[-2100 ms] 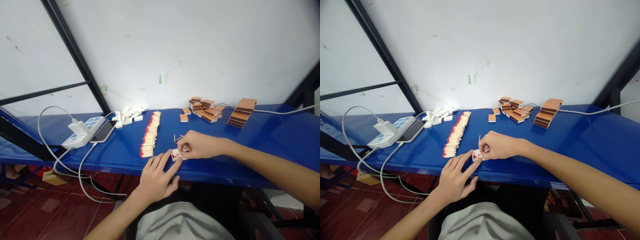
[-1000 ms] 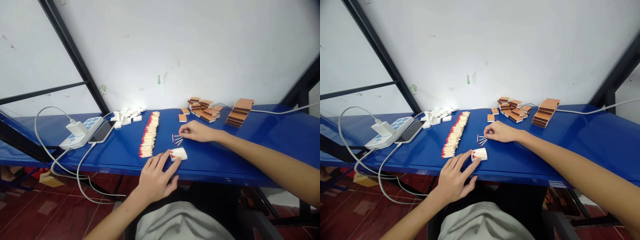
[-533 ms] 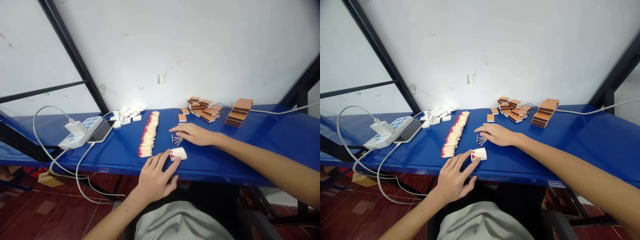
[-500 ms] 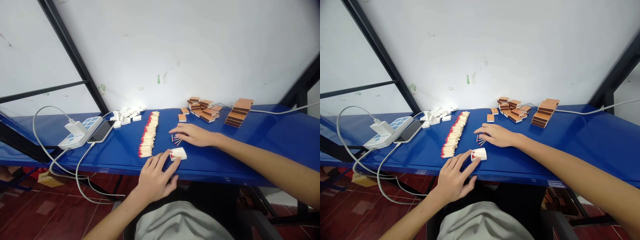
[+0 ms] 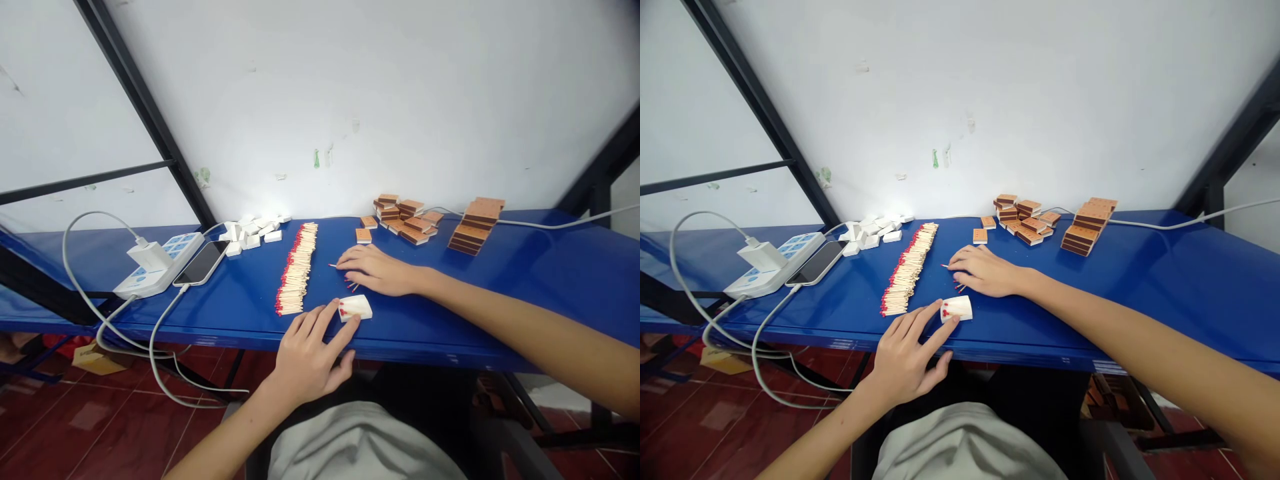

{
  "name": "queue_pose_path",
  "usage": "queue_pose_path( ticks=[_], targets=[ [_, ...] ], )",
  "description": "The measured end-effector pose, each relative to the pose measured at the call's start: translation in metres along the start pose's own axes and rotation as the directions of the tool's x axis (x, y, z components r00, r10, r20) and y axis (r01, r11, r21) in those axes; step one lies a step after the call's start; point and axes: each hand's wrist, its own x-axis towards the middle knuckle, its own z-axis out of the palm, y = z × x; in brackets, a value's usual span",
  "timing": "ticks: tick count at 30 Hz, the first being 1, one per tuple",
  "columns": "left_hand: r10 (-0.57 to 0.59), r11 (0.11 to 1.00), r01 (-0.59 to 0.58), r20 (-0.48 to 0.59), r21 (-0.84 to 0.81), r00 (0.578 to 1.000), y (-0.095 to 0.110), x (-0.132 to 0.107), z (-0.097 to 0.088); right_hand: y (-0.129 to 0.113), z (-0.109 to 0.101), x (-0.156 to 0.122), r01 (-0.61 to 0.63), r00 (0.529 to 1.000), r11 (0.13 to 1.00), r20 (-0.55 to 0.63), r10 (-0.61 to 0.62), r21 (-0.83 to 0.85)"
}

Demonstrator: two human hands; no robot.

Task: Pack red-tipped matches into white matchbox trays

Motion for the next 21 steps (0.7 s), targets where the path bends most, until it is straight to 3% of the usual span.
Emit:
queue_pose_path(
  ticks=[5, 9, 14, 21],
  targets=[
    [0.002, 1.0, -0.002, 0.0, 0.004, 1.0, 0.0, 0.0, -0.001, 0.016, -0.006, -0.009, 0.007, 0.999, 1.0, -0.039, -0.007, -0.005],
    [0.002, 1.0, -0.002, -0.002, 0.0, 1.0, 0.0, 0.0, 0.0, 0.005, -0.008, -0.011, 0.042, 0.998, 0.999, -0.042, -0.041, 0.01],
    [0.008, 1.0, -0.008, -0.009, 0.001, 1.0, -0.001, 0.0, 0.0, -0.01, -0.012, -0.013, -0.026, 1.0, 0.998, -0.017, 0.025, -0.06],
    [0.005, 1.0, -0.005, -0.007, 0.002, 1.0, -0.001, 0.0, 0.002, -0.006, -0.014, -0.014, 0.034, 0.998, 0.997, 0.053, -0.03, -0.075]
  ],
)
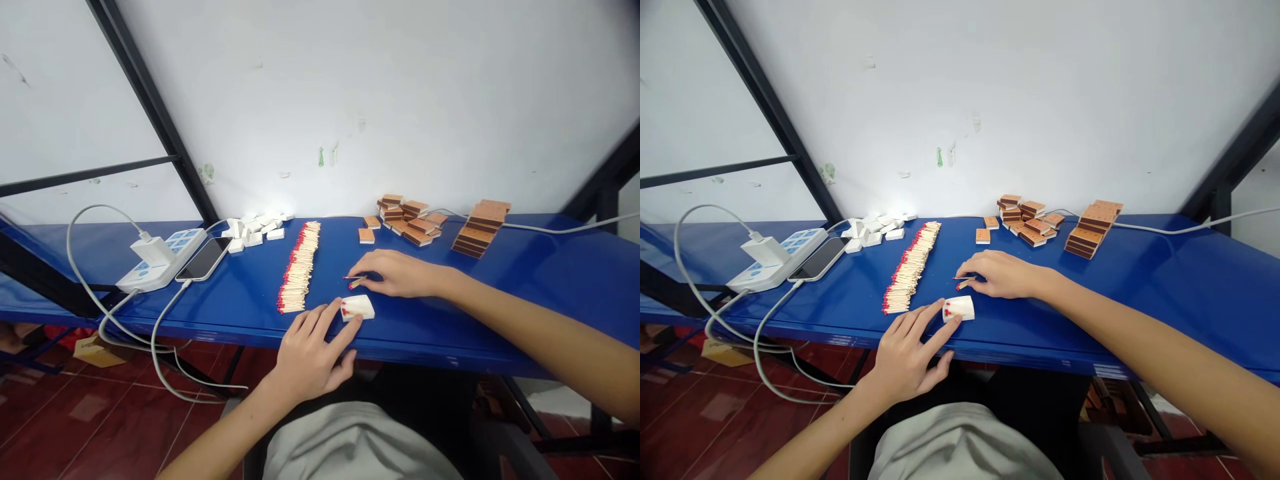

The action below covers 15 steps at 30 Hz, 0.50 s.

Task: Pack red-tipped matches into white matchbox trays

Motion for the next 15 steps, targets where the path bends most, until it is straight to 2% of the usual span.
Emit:
queue_pose_path(
  ticks=[7, 11, 15],
  targets=[
    [-0.001, 1.0, 0.001, 0.001, -0.006, 1.0, 0.0, 0.0, 0.0, -0.002, 0.008, 0.005, 0.059, 0.998, 0.994, 0.016, -0.057, -0.094],
    [0.0, 1.0, 0.0, -0.002, -0.007, 1.0, 0.0, 0.001, -0.001, 0.0, 0.012, 0.004, 0.017, 1.0, 0.996, 0.023, -0.015, -0.093],
    [-0.005, 1.0, 0.005, 0.003, -0.003, 1.0, 0.0, 0.001, -0.002, -0.002, 0.007, 0.005, -0.042, 0.998, 0.997, 0.042, 0.045, -0.069]
  ],
)
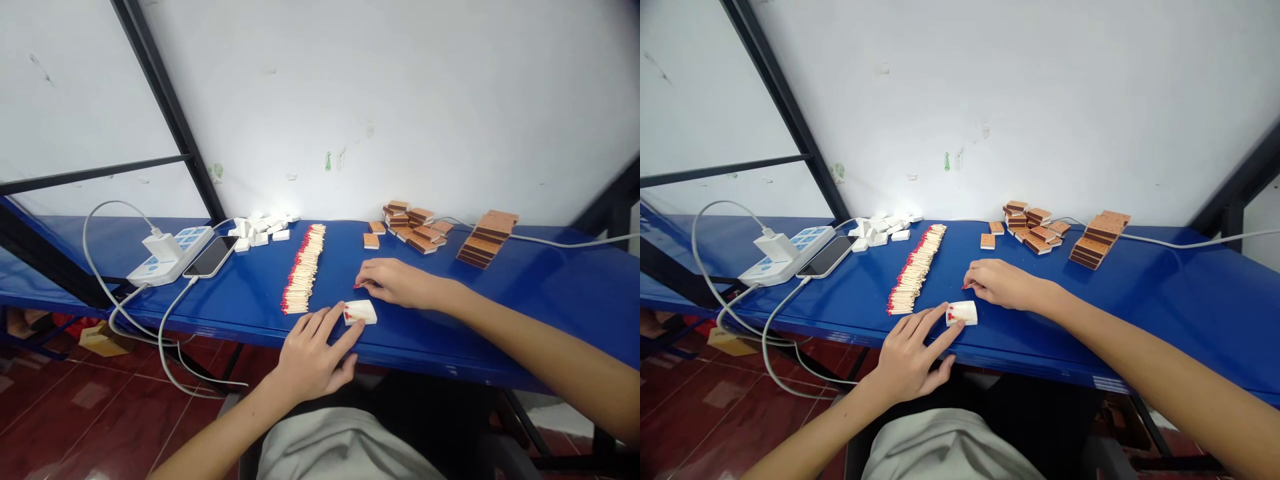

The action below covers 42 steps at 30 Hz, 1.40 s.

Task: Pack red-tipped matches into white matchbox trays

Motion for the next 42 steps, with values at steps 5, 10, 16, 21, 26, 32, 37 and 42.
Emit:
queue_pose_path(
  ticks=[5, 10, 16, 21, 26, 32, 37, 42],
  targets=[
    [0.016, 1.0, -0.016, 0.022, -0.002, 1.0, 0.0, 0.0, -0.002, -0.003, -0.015, -0.002, -0.041, 0.993, 0.999, 0.108, 0.039, 0.017],
    [0.013, 1.0, -0.013, 0.036, 0.002, 0.999, 0.0, -0.002, -0.001, -0.003, -0.024, -0.006, -0.102, 0.985, 0.994, 0.142, 0.094, 0.046],
    [0.01, 1.0, -0.011, 0.039, 0.005, 0.999, 0.0, -0.003, 0.0, -0.001, -0.02, -0.004, -0.138, 0.981, 0.99, 0.135, 0.138, -0.007],
    [0.018, 1.0, -0.019, 0.065, 0.016, 0.998, 0.0, -0.003, -0.001, 0.002, -0.017, -0.005, -0.023, 0.999, 0.999, 0.024, 0.024, -0.03],
    [0.011, 1.0, -0.012, 0.059, 0.022, 0.998, 0.001, -0.003, -0.002, -0.021, -0.024, -0.007, 0.011, 0.998, 0.98, -0.059, 0.0, 0.198],
    [0.011, 1.0, -0.011, 0.022, 0.009, 1.0, 0.001, -0.003, 0.001, -0.045, -0.019, -0.008, 0.091, 0.995, 0.964, 0.008, -0.096, 0.249],
    [0.005, 1.0, -0.005, 0.008, 0.01, 1.0, 0.001, -0.003, 0.002, -0.041, -0.018, -0.008, 0.103, 0.992, 0.977, 0.055, -0.115, 0.185],
    [0.007, 1.0, -0.008, 0.014, 0.014, 1.0, 0.001, -0.002, 0.001, -0.036, -0.018, -0.01, 0.117, 0.992, 0.967, 0.022, -0.125, 0.226]
  ],
)
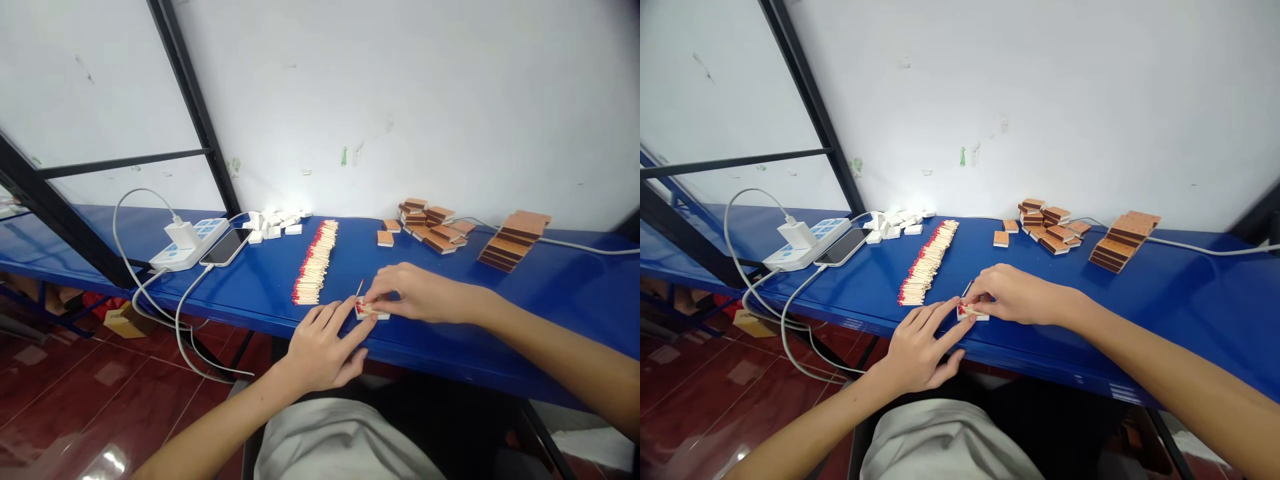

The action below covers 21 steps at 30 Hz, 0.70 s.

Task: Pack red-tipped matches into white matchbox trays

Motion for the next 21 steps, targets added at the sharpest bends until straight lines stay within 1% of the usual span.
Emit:
queue_pose_path(
  ticks=[5, 9, 10, 12, 14, 15, 17, 18, 20, 21],
  targets=[
    [0.002, 1.0, -0.002, -0.004, 0.004, 1.0, -0.001, -0.001, 0.001, 0.0, 0.007, 0.001, -0.015, 0.999, 1.0, -0.029, 0.015, -0.006],
    [0.002, 1.0, -0.002, 0.001, 0.004, 1.0, -0.001, 0.0, 0.002, -0.004, 0.003, 0.001, 0.005, 0.999, 0.999, -0.032, -0.004, 0.048],
    [0.003, 1.0, -0.003, 0.003, 0.004, 1.0, -0.001, 0.0, 0.001, -0.004, 0.001, 0.001, 0.019, 0.998, 0.998, -0.056, -0.015, 0.061],
    [0.006, 1.0, -0.006, 0.004, 0.0, 1.0, -0.001, 0.0, 0.001, -0.002, -0.002, 0.0, 0.037, 0.989, 0.998, -0.146, -0.03, 0.047],
    [0.008, 1.0, -0.008, 0.002, 0.0, 1.0, -0.001, 0.001, 0.0, 0.003, -0.002, -0.001, 0.023, 0.975, 0.999, -0.219, -0.028, -0.026],
    [0.007, 1.0, -0.007, 0.0, 0.003, 1.0, 0.0, 0.001, 0.0, 0.007, -0.001, -0.001, 0.004, 0.975, 0.997, -0.222, -0.02, -0.074],
    [0.006, 1.0, -0.006, -0.003, 0.01, 1.0, 0.0, 0.001, -0.001, 0.014, 0.001, -0.001, -0.028, 0.987, 0.989, -0.159, 0.005, -0.146],
    [0.007, 1.0, -0.007, -0.006, 0.014, 1.0, 0.0, 0.001, -0.001, 0.017, 0.002, 0.0, -0.035, 0.994, 0.988, -0.112, 0.018, -0.152],
    [0.008, 1.0, -0.008, -0.008, 0.016, 1.0, -0.001, 0.0, 0.0, 0.022, 0.004, 0.002, -0.034, 0.999, 0.993, -0.033, 0.03, -0.117],
    [0.008, 1.0, -0.008, -0.008, 0.014, 1.0, -0.001, 0.0, 0.0, 0.024, 0.003, 0.002, -0.031, 0.999, 0.996, -0.012, 0.03, -0.088]
  ],
)
